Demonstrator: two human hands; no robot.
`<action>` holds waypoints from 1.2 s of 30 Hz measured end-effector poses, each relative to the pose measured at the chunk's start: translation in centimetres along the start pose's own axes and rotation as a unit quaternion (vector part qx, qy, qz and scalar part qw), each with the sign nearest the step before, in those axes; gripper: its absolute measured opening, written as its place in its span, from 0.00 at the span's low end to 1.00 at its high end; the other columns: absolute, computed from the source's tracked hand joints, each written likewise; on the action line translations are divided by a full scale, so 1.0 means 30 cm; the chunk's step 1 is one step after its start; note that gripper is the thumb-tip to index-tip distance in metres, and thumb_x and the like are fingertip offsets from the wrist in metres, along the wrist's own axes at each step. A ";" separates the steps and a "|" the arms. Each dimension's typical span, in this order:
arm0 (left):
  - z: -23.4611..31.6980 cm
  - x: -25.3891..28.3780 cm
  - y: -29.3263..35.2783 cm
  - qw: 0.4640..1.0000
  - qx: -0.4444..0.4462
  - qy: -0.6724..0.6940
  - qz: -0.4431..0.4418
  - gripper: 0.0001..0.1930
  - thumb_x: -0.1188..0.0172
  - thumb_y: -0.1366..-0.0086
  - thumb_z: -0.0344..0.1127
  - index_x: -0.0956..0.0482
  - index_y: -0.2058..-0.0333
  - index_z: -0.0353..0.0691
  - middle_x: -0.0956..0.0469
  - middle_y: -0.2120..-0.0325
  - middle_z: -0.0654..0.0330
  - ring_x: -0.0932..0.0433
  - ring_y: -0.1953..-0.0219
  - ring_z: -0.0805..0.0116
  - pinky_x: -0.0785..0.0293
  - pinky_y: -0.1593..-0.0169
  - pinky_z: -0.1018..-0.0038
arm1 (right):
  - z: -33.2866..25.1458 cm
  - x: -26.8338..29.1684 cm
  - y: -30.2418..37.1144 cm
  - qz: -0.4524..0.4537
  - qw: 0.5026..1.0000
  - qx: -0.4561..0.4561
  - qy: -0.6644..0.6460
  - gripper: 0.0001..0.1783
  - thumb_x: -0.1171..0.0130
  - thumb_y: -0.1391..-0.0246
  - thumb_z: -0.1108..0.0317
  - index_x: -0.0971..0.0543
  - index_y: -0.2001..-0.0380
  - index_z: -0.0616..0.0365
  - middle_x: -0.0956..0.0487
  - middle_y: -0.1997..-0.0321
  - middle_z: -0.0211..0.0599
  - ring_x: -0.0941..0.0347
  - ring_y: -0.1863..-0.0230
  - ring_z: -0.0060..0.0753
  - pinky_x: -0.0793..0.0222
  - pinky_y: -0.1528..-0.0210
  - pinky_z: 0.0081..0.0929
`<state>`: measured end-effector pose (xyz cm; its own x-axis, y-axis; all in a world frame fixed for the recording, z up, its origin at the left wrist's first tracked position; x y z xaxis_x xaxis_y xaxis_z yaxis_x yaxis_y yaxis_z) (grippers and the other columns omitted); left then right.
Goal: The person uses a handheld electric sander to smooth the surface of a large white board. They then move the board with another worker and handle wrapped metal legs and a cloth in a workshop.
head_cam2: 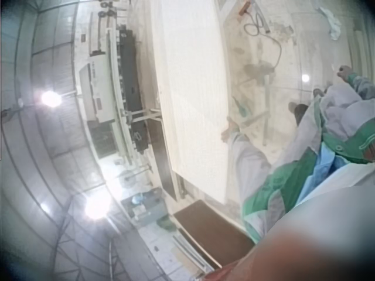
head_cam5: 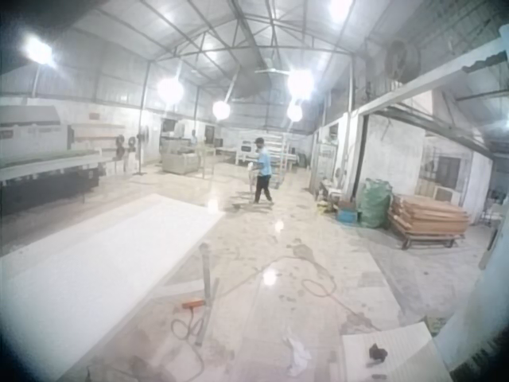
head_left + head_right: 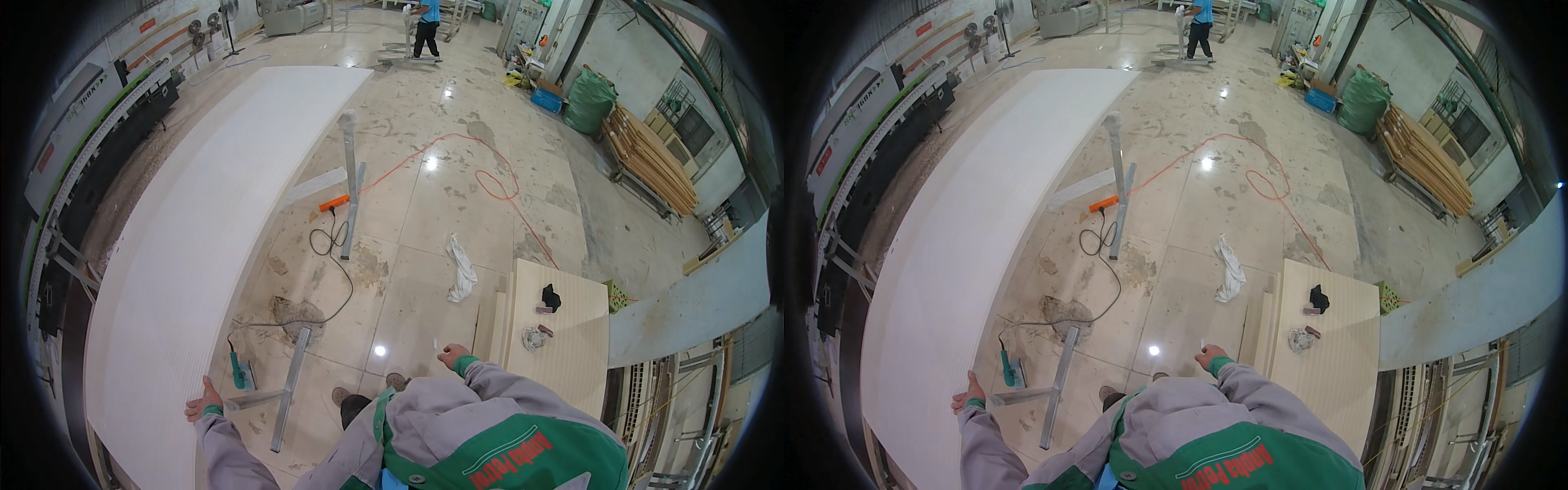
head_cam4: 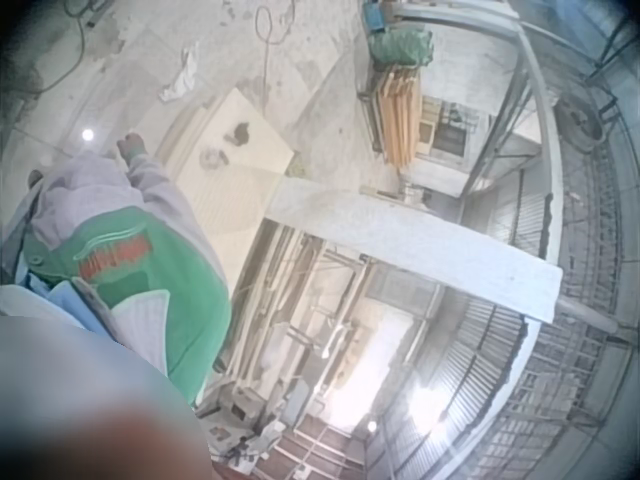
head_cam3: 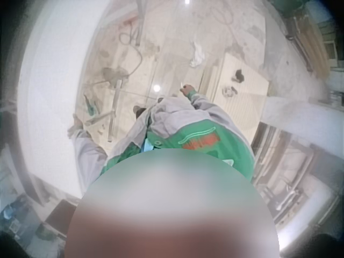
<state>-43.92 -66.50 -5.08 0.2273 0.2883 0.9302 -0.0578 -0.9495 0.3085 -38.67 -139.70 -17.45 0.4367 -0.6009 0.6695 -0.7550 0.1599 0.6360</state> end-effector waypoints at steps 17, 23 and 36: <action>-0.006 0.007 0.004 1.000 0.005 -0.014 0.020 0.69 0.70 0.47 0.91 0.61 0.25 0.31 0.61 0.24 0.38 0.63 0.23 0.38 0.60 0.25 0.46 | -0.004 0.006 0.005 -0.019 1.000 -0.002 0.017 0.33 0.40 0.47 0.48 0.19 0.47 0.64 0.21 0.42 0.57 0.25 0.39 0.56 0.31 0.35 0.42; -0.004 0.033 0.040 0.999 -0.039 -0.011 -0.016 0.69 0.68 0.47 0.90 0.60 0.26 0.30 0.60 0.25 0.38 0.62 0.23 0.38 0.61 0.25 0.46 | 0.064 -0.041 -0.044 -0.002 1.000 0.020 0.023 0.33 0.38 0.49 0.46 0.18 0.48 0.62 0.20 0.43 0.55 0.24 0.40 0.54 0.30 0.36 0.43; -0.067 0.070 0.119 0.995 -0.045 0.084 0.008 0.63 0.67 0.39 0.84 0.62 0.25 0.30 0.63 0.24 0.40 0.68 0.22 0.41 0.74 0.24 0.50 | 0.242 -0.144 -0.301 -0.114 0.991 0.062 0.039 0.35 0.32 0.52 0.44 0.17 0.50 0.64 0.16 0.50 0.55 0.19 0.47 0.51 0.26 0.41 0.42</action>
<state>-45.61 -69.04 -1.64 0.0606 0.2980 0.9526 -0.1485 -0.9411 0.3038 -37.31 -144.24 -28.87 0.6358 -0.5467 0.5449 -0.6849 -0.0741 0.7249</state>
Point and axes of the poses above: each hand's wrist, its own y-axis away from the middle knuckle, its own x-axis out of the back of the hand, z = x × y, the point moved 3 cm from there along -y, towards the middle knuckle
